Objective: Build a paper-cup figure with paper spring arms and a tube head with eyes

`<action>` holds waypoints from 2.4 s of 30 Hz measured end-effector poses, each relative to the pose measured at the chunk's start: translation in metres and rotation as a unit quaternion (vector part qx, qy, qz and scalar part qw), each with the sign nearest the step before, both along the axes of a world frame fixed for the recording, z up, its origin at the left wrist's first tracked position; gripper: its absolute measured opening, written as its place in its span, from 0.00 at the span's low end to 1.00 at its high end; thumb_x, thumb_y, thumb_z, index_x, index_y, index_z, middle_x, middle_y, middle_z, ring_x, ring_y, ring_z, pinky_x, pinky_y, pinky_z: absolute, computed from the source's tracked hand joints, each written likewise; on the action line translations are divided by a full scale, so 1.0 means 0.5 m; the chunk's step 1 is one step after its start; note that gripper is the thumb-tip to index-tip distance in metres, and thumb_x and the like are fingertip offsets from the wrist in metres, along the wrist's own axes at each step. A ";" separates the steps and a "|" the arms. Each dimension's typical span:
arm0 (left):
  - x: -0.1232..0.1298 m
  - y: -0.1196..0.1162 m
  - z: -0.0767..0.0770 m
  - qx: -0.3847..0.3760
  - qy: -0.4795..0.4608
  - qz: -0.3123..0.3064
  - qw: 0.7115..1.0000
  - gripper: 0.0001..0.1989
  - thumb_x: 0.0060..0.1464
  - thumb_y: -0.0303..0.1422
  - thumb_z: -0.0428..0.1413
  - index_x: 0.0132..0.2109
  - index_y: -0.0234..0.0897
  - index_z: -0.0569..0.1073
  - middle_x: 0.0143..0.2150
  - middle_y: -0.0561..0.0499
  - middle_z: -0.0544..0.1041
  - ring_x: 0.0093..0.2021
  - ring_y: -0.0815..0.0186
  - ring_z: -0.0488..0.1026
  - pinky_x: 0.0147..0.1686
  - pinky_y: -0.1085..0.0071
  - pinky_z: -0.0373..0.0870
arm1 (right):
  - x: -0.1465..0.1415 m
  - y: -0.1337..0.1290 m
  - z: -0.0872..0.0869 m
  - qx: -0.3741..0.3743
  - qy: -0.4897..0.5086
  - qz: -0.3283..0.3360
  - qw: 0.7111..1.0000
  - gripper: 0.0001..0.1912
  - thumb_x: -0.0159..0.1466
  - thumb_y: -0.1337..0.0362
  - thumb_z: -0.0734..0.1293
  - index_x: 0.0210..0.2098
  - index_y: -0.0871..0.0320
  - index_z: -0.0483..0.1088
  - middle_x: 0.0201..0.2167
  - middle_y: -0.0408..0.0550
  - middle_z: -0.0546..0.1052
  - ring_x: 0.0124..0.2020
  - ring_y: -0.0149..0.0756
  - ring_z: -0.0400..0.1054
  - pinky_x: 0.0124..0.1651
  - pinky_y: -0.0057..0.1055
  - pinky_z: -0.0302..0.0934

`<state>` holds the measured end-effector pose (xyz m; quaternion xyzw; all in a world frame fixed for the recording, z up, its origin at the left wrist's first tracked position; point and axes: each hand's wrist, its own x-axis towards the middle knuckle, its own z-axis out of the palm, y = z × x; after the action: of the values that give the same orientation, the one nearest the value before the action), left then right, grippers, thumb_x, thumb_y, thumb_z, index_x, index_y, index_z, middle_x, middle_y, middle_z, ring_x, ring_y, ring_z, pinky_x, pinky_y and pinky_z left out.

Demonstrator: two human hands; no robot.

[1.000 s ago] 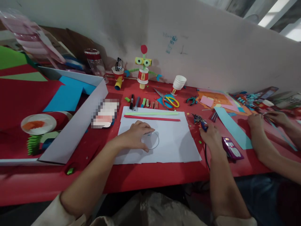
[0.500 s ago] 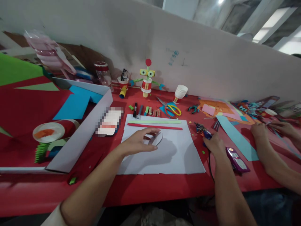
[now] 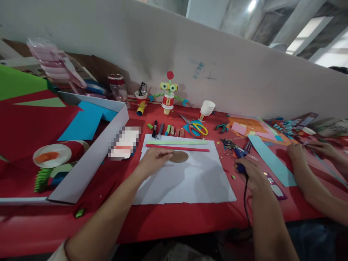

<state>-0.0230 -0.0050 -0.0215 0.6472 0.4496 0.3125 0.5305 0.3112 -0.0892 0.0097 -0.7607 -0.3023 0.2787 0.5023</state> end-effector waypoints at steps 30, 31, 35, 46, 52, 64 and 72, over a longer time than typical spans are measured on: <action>0.035 -0.231 -0.049 0.353 0.365 0.032 0.861 0.22 0.65 0.39 0.51 0.62 0.40 0.71 0.65 0.43 0.70 0.64 0.47 0.68 0.64 0.41 0.56 | -0.210 -0.032 0.009 -0.033 -0.137 0.359 0.922 0.15 0.68 0.49 0.60 0.41 0.55 0.63 0.23 0.39 0.71 0.20 0.31 0.66 0.26 0.28 0.60; 0.034 -0.228 -0.052 0.362 0.361 0.018 0.859 0.21 0.65 0.39 0.51 0.63 0.42 0.70 0.65 0.45 0.70 0.64 0.48 0.67 0.64 0.42 0.57 | -0.211 -0.030 0.008 -0.033 -0.136 0.363 0.921 0.15 0.68 0.49 0.60 0.41 0.55 0.63 0.24 0.39 0.72 0.20 0.31 0.66 0.26 0.28 0.60; 0.038 -0.225 -0.060 0.387 0.339 -0.030 0.857 0.18 0.65 0.38 0.51 0.61 0.47 0.72 0.64 0.50 0.72 0.64 0.52 0.67 0.65 0.45 0.55 | -0.210 -0.027 0.004 -0.056 -0.142 0.370 0.917 0.15 0.68 0.49 0.59 0.40 0.54 0.62 0.23 0.39 0.72 0.19 0.31 0.64 0.24 0.28 0.57; 0.043 -0.231 -0.074 0.384 0.329 -0.013 0.863 0.17 0.66 0.37 0.51 0.59 0.45 0.73 0.64 0.50 0.73 0.60 0.54 0.69 0.58 0.50 0.56 | -0.220 -0.019 0.024 -0.104 -0.253 0.392 0.879 0.14 0.70 0.52 0.57 0.42 0.55 0.65 0.17 0.39 0.68 0.21 0.37 0.65 0.28 0.30 0.56; 0.042 -0.230 -0.072 0.378 0.313 -0.013 0.871 0.17 0.67 0.37 0.49 0.59 0.45 0.73 0.64 0.49 0.72 0.61 0.54 0.68 0.59 0.50 0.53 | -0.221 -0.010 0.027 -0.093 -0.279 0.398 0.869 0.13 0.70 0.53 0.57 0.44 0.55 0.65 0.20 0.41 0.71 0.22 0.38 0.67 0.28 0.29 0.57; 0.040 -0.230 -0.073 0.373 0.304 -0.014 0.877 0.17 0.67 0.36 0.49 0.59 0.44 0.72 0.64 0.49 0.72 0.60 0.53 0.68 0.59 0.50 0.53 | -0.225 -0.001 0.033 -0.123 -0.282 0.394 0.866 0.15 0.69 0.52 0.56 0.43 0.56 0.64 0.18 0.41 0.68 0.21 0.40 0.67 0.27 0.30 0.55; 0.043 -0.228 -0.068 0.377 0.304 -0.006 0.875 0.16 0.66 0.36 0.52 0.58 0.44 0.74 0.63 0.51 0.74 0.59 0.54 0.70 0.58 0.52 0.53 | -0.221 0.004 0.037 -0.158 -0.317 0.380 0.854 0.17 0.68 0.52 0.57 0.47 0.58 0.64 0.25 0.48 0.74 0.25 0.41 0.68 0.28 0.30 0.53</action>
<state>-0.0015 -0.1191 -0.0556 0.8642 0.4326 0.2426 0.0849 0.2006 -0.0872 0.0282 -0.7026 -0.6628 0.2357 0.1075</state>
